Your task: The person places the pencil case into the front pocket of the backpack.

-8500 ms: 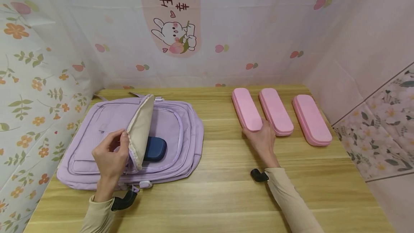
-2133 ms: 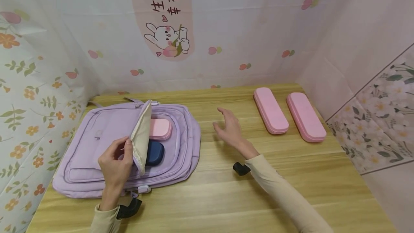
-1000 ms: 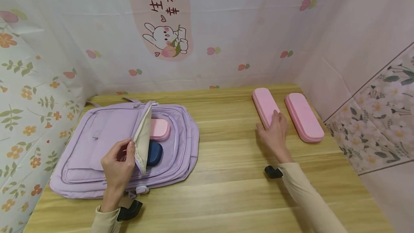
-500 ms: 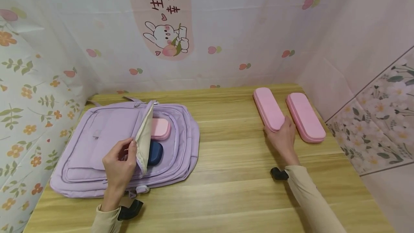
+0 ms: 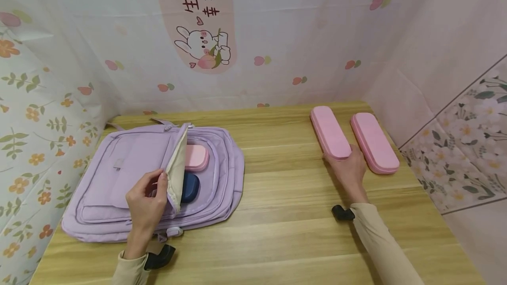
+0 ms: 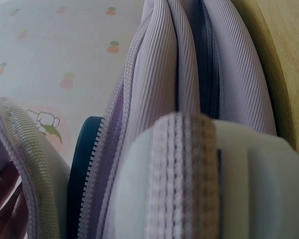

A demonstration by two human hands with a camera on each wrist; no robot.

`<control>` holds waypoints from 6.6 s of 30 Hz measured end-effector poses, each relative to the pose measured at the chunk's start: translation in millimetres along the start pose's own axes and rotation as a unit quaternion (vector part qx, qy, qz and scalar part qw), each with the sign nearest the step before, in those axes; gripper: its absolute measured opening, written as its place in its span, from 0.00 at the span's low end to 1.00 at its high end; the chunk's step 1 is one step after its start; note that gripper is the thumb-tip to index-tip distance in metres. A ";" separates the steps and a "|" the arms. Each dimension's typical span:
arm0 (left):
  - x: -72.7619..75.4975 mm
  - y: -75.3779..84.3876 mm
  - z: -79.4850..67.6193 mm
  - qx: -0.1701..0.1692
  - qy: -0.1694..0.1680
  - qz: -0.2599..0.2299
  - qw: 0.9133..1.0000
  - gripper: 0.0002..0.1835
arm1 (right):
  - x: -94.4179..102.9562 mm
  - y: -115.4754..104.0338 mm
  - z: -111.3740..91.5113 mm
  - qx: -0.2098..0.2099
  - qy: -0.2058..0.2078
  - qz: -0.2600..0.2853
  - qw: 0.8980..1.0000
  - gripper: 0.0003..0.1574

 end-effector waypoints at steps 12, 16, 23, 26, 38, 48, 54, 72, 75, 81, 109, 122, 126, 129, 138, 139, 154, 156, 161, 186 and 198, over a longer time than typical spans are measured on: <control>-1.3 2.2 1.2 -0.002 -0.009 -0.001 1.000 0.09 | 2.5 -11.1 -6.6 -0.017 -0.017 0.036 0.999 0.46; -1.6 2.6 1.0 -0.003 -0.011 -0.002 1.000 0.09 | 1.2 -24.1 -11.8 -0.019 -0.031 0.042 0.998 0.47; -0.5 3.1 0.0 0.002 -0.014 -0.003 1.000 0.09 | -6.3 -50.8 -17.6 0.019 -0.041 0.056 0.997 0.47; -0.6 3.4 -0.4 0.001 -0.018 -0.002 1.000 0.09 | -8.5 -61.7 -20.5 0.041 -0.036 0.065 0.996 0.46; -2.1 3.2 -0.9 0.002 -0.023 -0.010 1.000 0.09 | -18.2 -97.5 -39.2 0.056 -0.088 0.137 0.985 0.47; -3.7 3.7 -1.6 0.005 -0.028 -0.020 0.999 0.10 | -24.5 -125.4 -54.8 0.098 -0.127 0.186 0.969 0.43; -4.5 3.8 -2.2 0.007 -0.032 -0.023 0.999 0.10 | -31.7 -138.1 -66.3 0.114 -0.156 0.218 0.956 0.44; -6.2 3.1 -1.1 0.002 -0.032 -0.029 0.999 0.10 | -54.5 -167.0 -105.2 0.135 -0.252 0.252 0.924 0.43; -6.4 2.7 -0.5 0.002 -0.033 -0.027 0.999 0.10 | -56.9 -168.2 -111.5 0.139 -0.270 0.253 0.918 0.43; -5.3 2.3 -0.1 -0.001 -0.033 -0.022 0.999 0.10 | -60.8 -170.4 -122.3 0.148 -0.304 0.259 0.905 0.46; 0.3 15.4 24.7 0.007 -0.010 -0.020 1.000 0.07 | -56.4 -170.0 -126.3 0.208 -0.310 0.303 0.877 0.54; 0.4 20.3 38.2 0.039 -0.011 -0.026 0.999 0.07 | -60.7 -188.6 -124.2 0.167 -0.330 0.349 0.861 0.48; -1.5 22.1 39.5 0.035 -0.009 -0.026 0.999 0.07 | -61.2 -195.5 -123.3 0.184 -0.320 0.360 0.857 0.47; -4.0 24.2 39.6 0.032 -0.011 -0.030 0.999 0.07 | -62.5 -200.7 -124.0 0.194 -0.312 0.371 0.853 0.46; -7.5 27.3 38.1 0.024 -0.020 -0.031 0.999 0.07 | -75.8 -225.4 -139.6 0.223 -0.283 0.361 0.860 0.46; -7.7 28.0 37.9 0.023 -0.019 -0.032 0.999 0.07 | -77.1 -226.7 -141.1 0.224 -0.280 0.354 0.864 0.46; -13.1 30.1 34.6 0.015 -0.030 -0.036 0.999 0.07 | -88.6 -248.2 -162.5 0.221 -0.340 0.410 0.817 0.36; -13.8 30.7 34.3 0.014 -0.030 -0.038 0.999 0.07 | -90.0 -251.7 -164.1 0.224 -0.335 0.415 0.815 0.35; -15.6 33.2 33.7 0.002 -0.031 -0.046 0.998 0.07 | -97.3 -259.9 -168.9 0.208 -0.332 0.427 0.815 0.33; -16.8 29.4 30.6 0.038 -0.031 -0.059 0.997 0.08 | -122.8 -278.9 -178.4 0.156 -0.353 0.424 0.820 0.30; -15.3 23.1 26.2 0.071 -0.048 -0.073 0.994 0.08 | -103.1 -252.3 -158.9 0.176 -0.314 0.396 0.845 0.19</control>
Point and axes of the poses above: each hand's wrist, its own z-axis towards the middle knuckle, its own x-axis out of the back of the hand, y = z × x, the point moved 7 cm from there along z, towards the middle knuckle, and after that the axes turned 7 degrees about y, right-handed, at the moved point
